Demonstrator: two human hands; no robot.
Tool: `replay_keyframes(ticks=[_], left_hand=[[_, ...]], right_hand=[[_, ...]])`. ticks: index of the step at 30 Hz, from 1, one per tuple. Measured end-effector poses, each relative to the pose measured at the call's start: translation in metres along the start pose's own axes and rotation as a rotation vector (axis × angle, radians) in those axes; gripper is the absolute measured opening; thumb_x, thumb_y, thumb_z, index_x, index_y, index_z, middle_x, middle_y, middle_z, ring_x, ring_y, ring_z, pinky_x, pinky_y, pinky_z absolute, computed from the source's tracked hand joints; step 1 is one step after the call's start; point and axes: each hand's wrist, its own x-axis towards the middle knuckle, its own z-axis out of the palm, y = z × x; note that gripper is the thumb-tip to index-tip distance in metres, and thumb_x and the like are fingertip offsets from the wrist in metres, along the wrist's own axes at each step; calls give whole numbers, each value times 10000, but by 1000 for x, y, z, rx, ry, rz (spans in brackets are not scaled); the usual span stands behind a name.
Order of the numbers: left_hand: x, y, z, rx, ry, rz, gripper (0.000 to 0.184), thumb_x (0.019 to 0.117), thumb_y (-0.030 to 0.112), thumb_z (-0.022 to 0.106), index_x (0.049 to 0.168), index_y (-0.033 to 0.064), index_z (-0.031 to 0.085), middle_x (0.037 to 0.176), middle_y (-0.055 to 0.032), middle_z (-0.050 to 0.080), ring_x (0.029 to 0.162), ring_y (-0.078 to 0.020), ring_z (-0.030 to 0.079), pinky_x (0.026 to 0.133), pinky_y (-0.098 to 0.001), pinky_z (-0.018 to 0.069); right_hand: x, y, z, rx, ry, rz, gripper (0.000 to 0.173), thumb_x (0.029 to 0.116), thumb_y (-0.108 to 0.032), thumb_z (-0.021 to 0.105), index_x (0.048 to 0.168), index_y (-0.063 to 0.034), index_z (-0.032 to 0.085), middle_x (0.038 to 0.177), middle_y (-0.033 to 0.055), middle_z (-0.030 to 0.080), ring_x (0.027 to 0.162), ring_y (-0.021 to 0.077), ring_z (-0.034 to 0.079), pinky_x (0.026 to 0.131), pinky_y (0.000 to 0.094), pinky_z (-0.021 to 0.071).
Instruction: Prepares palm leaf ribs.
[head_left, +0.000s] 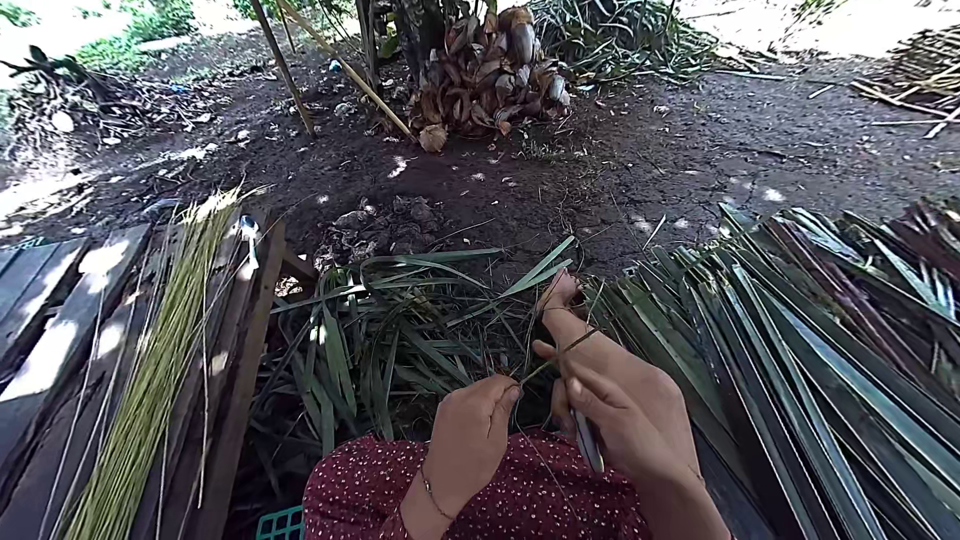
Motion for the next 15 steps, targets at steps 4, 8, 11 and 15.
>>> replay_keyframes(ticks=[4,8,11,15], left_hand=[[-4,9,-3,-10,38,15,344,1054,246,465,891,65,709,670,3,617,592,-57,570,566,-223,476],[-8,12,-3,76,132,84,330,1037,223,474,842,68,691,644,-2,604,570,-61,567,537,-219,465],[-10,14,-4,162,201,167,325,1029,195,466,810,64,668,627,-16,585,550,-85,561,519,-223,464],[-12,18,-3,207,231,222,319,1020,179,457,799,62,656,621,-19,592,554,-90,572,521,-215,466]], right_hand=[[0,10,11,216,-254,94,489,1056,-194,455,1527,-68,411,753,-142,614,645,-2,593,656,202,542],[-2,3,19,304,-295,172,483,1042,-139,373,1522,-95,405,759,-129,585,607,-12,547,570,149,483],[-7,-4,26,282,-295,197,512,1061,-193,417,1563,-120,348,707,-149,519,531,-38,471,479,121,413],[-12,-2,35,196,-155,94,463,1048,-160,459,1495,-39,461,668,-166,519,505,-61,447,461,112,393]])
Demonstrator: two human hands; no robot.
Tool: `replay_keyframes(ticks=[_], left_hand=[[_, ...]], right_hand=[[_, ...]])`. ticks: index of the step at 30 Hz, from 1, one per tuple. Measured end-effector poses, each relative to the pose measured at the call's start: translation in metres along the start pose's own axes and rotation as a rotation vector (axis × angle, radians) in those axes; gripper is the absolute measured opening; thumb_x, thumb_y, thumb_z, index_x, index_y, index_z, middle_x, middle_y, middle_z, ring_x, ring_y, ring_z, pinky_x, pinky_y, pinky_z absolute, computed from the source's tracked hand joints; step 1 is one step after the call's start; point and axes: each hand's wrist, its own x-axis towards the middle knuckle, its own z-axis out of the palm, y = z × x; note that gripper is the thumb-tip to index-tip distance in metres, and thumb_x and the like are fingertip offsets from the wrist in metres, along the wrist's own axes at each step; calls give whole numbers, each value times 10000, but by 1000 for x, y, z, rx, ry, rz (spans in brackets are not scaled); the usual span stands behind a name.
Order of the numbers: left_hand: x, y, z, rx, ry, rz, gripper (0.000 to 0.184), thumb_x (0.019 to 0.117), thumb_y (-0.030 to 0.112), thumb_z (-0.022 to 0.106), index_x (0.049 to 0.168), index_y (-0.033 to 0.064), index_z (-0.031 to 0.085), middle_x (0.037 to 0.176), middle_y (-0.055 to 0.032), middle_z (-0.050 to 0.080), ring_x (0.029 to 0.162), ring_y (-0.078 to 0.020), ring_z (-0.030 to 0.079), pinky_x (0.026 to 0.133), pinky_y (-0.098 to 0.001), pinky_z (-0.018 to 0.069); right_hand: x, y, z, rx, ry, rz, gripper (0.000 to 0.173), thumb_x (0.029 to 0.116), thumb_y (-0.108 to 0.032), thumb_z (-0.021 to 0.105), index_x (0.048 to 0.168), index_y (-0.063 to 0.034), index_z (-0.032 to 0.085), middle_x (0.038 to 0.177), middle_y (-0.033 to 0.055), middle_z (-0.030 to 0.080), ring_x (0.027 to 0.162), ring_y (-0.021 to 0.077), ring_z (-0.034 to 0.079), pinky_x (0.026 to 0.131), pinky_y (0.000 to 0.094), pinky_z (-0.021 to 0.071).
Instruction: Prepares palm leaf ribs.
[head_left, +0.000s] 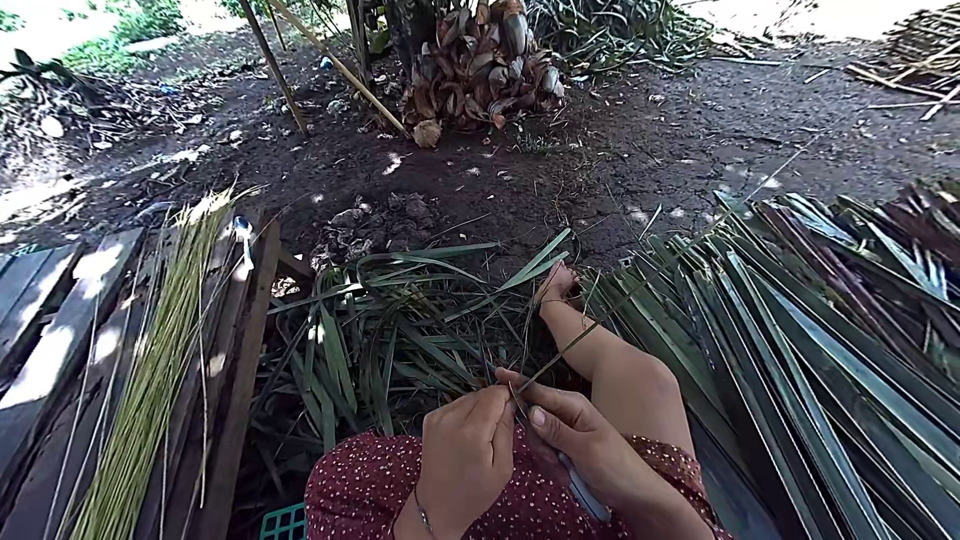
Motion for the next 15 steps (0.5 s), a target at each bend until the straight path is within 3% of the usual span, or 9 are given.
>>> replay_keyframes(ticks=[5,10,15], left_hand=[[-6,-5,-12,-18,-14,18,357,1062,239,442,883,66,698,691,-32,666,621,-75,621,584,-197,495],[-21,-21,-43,-44,-68,-17,406,1099,313,417,926,72,695,752,-36,694,700,-41,646,659,-161,512],[-35,-43,-102,-111,-231,-145,465,1094,319,445,921,-27,704,777,-109,712,755,1,651,722,-149,506]], right_hand=[[1,-12,-17,-19,255,-160,405,1049,-144,428,1416,-25,553,608,-161,516,482,-48,458,467,132,417],[7,-31,-61,20,453,-234,392,1073,-121,302,1380,-58,538,575,-100,525,439,-20,478,447,132,444],[10,-50,-99,13,651,-292,426,1104,-117,234,1336,-91,591,551,-83,516,416,-11,467,424,142,442]])
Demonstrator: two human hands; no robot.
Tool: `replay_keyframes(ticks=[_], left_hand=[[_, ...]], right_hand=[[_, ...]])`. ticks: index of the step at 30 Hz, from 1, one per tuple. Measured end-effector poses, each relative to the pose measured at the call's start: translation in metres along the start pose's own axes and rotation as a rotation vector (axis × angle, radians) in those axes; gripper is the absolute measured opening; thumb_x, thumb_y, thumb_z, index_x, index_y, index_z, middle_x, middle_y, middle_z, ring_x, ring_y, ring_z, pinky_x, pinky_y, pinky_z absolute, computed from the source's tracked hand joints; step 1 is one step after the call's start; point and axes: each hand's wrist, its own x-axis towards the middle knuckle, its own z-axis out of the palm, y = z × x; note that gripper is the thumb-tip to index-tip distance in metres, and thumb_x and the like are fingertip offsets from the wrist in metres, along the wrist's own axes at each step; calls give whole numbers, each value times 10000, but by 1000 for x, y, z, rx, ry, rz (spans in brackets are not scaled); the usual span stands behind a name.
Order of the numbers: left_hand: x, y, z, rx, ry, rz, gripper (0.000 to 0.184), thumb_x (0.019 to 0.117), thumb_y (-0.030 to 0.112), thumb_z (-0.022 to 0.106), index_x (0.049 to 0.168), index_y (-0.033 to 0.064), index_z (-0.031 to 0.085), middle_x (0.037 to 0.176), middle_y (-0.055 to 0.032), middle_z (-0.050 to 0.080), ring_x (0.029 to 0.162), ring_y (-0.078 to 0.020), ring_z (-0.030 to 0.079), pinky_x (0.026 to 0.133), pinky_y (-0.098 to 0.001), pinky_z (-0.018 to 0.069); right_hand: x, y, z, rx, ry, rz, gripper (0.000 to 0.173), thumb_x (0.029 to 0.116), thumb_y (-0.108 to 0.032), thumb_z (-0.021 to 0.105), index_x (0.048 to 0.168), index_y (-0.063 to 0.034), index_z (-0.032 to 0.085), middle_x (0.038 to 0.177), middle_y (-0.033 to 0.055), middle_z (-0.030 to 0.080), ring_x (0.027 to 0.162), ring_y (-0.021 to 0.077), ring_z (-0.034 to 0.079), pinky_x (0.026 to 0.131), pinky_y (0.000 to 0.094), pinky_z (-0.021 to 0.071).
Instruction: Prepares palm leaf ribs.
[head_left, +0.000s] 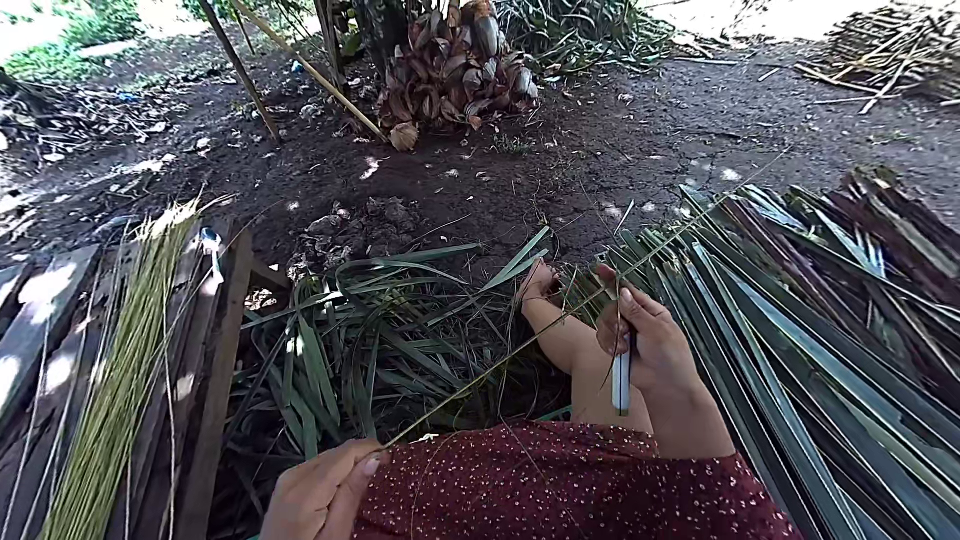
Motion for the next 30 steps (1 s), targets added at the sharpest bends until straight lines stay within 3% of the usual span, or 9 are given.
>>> replay_keyframes(ticks=[4,7,9,12,15,18,22,25,30], left_hand=[[-21,-35,-52,103,-111,-139,442,1078,244,463,952,-104,704,838,-198,723,780,-84,676,755,-245,530],[-18,-40,-69,246,-258,-241,355,1058,191,482,1061,-90,699,977,-267,716,890,-367,702,809,-556,533],[-6,-24,-55,326,-277,-250,355,1060,191,448,1121,-63,689,1046,-267,712,942,-450,702,798,-655,519],[12,-5,-9,376,-91,-134,387,1064,240,428,1055,-13,720,972,-185,736,826,-350,731,689,-541,573],[24,0,23,318,64,-70,403,1058,277,421,956,42,732,805,-85,720,653,-201,682,584,-384,554],[30,8,37,207,68,-75,388,1051,267,426,935,65,736,712,-23,671,599,-103,615,573,-262,516],[33,21,50,123,44,-71,372,1045,271,441,919,78,734,676,-1,640,575,-55,574,552,-203,479],[30,25,53,113,83,-40,378,1056,287,442,905,80,720,674,-6,633,578,-45,562,549,-181,461],[16,26,34,150,69,-56,365,1058,257,458,924,55,731,755,-50,698,638,-65,617,614,-187,500]], right_hand=[[20,-10,-24,22,153,-74,425,1120,-141,208,1349,-86,561,546,-84,472,401,0,453,410,149,436],[19,-11,-22,19,152,-119,399,1115,-126,220,1351,-102,540,559,-82,495,415,8,476,424,158,456],[9,-3,-6,-15,17,-94,418,1099,-124,224,1392,-119,521,579,-94,530,449,6,504,464,165,479],[-7,15,22,-10,-155,-35,416,1087,-123,242,1434,-124,472,617,-109,557,510,1,546,539,169,516],[-22,27,41,91,-277,34,408,1059,-107,297,1439,-102,446,639,-95,569,591,36,603,688,230,568],[-40,27,58,37,-462,164,439,1046,-102,350,1471,-53,448,684,-124,594,581,-5,569,597,176,523],[-60,38,74,-65,-745,300,439,1066,-174,417,1485,-56,471,670,-161,509,534,-51,466,493,129,413],[-66,43,78,-84,-701,257,372,1060,-168,450,1380,-36,588,636,-171,485,507,-67,432,469,115,376],[-38,23,54,-59,-333,105,331,1058,-136,403,1254,-50,654,586,-150,496,472,-53,432,461,124,388]])
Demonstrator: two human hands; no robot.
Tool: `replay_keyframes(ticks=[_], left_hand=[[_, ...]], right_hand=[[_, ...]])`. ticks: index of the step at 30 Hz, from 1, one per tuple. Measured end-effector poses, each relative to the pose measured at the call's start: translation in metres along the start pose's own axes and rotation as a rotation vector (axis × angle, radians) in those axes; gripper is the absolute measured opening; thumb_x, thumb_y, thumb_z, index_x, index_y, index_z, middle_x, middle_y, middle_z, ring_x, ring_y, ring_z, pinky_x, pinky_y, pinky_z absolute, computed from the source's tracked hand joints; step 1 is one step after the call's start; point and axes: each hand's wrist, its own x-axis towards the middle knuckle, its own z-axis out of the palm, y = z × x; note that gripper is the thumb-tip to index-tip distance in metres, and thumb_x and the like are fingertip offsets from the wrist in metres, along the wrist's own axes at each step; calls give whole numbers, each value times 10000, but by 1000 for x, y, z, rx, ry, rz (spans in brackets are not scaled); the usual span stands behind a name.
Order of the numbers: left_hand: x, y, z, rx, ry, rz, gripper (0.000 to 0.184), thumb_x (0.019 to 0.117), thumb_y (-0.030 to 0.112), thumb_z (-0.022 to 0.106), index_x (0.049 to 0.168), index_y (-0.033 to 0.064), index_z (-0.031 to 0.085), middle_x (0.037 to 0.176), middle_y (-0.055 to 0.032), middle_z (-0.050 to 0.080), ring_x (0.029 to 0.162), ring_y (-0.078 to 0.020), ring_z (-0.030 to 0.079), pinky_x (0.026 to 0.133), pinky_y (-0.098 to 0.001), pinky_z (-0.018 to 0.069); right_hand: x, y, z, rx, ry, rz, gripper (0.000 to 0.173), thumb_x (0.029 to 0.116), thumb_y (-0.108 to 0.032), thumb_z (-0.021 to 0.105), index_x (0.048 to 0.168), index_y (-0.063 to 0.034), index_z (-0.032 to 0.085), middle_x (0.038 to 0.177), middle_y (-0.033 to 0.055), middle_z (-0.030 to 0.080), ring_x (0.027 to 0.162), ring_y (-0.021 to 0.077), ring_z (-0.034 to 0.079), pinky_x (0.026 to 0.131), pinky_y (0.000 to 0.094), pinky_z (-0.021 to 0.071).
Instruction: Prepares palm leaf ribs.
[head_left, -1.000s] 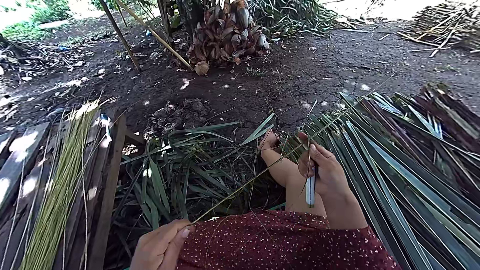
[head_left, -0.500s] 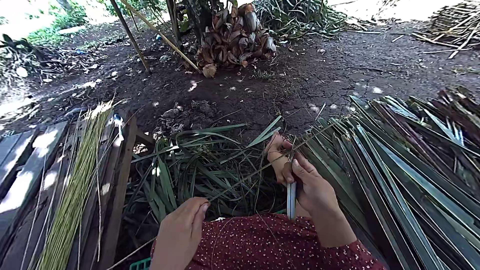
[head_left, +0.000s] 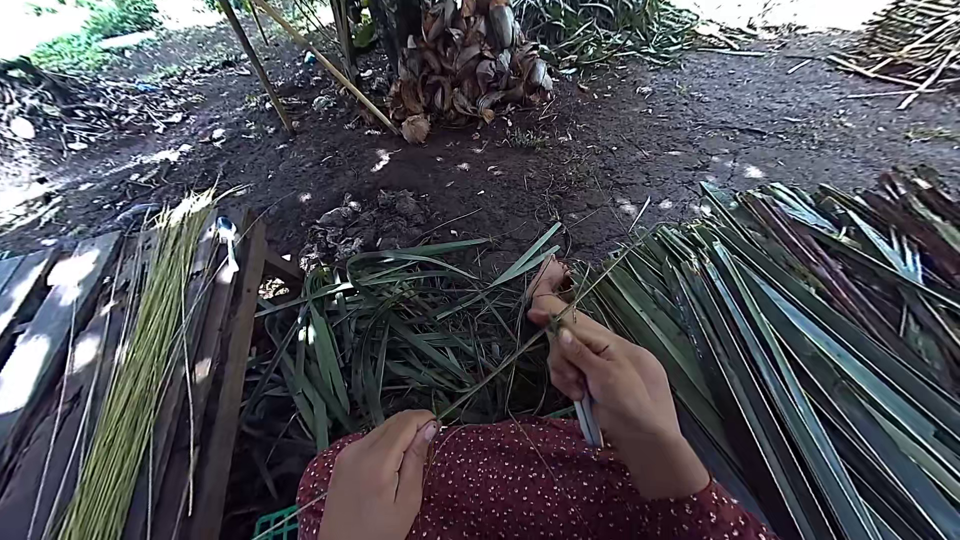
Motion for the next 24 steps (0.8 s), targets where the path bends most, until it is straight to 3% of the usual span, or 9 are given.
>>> replay_keyframes(ticks=[3,7,10,12,16,18,21,24], left_hand=[[-10,-12,-21,40,-40,-25,379,1063,248,464,933,11,731,766,-99,708,651,-111,639,629,-245,518],[-20,-41,-49,22,-139,-94,348,1042,172,486,946,-63,725,782,-162,714,678,-158,662,674,-296,538],[-15,-44,-53,50,-226,-146,334,1044,194,491,1041,-41,729,879,-173,737,760,-244,702,714,-424,562],[-5,-28,-39,56,-180,-114,358,1054,243,488,1085,-15,734,921,-156,749,777,-256,717,711,-452,575],[19,8,9,3,14,4,354,1027,326,529,1052,59,760,908,-59,754,720,-113,693,650,-275,572],[27,17,23,-49,48,25,310,1011,305,554,955,84,764,831,-19,741,686,-64,672,634,-218,551],[24,13,21,-141,45,4,304,1006,286,560,863,90,743,716,28,689,643,27,616,622,-119,499],[7,-4,4,-175,33,-50,296,1003,275,580,864,61,732,706,26,680,648,67,599,634,-86,490]], right_hand=[[16,-12,-36,4,166,-96,373,1086,-163,326,1300,-91,624,566,-120,505,445,-38,442,456,122,408],[26,-30,-67,48,386,-170,409,1111,-161,253,1300,-75,605,525,-93,478,406,-13,442,432,138,428],[22,-25,-62,31,372,-168,385,1112,-166,263,1296,-86,591,544,-95,484,423,-17,446,441,138,427],[13,-14,-40,-6,268,-126,373,1096,-152,292,1319,-85,583,570,-112,499,449,-30,450,463,133,423],[-9,12,16,16,-12,-43,349,1057,-132,403,1307,-27,623,597,-169,511,484,-65,442,477,118,399],[-16,23,27,37,-124,-57,361,1062,-161,433,1340,-18,612,615,-191,505,498,-84,434,478,105,384],[-14,23,21,51,-74,-88,345,1061,-172,458,1322,-29,634,602,-188,498,487,-77,429,470,110,382],[2,12,-5,37,90,-121,344,1061,-145,406,1288,-40,643,577,-147,508,465,-49,441,468,123,399]])
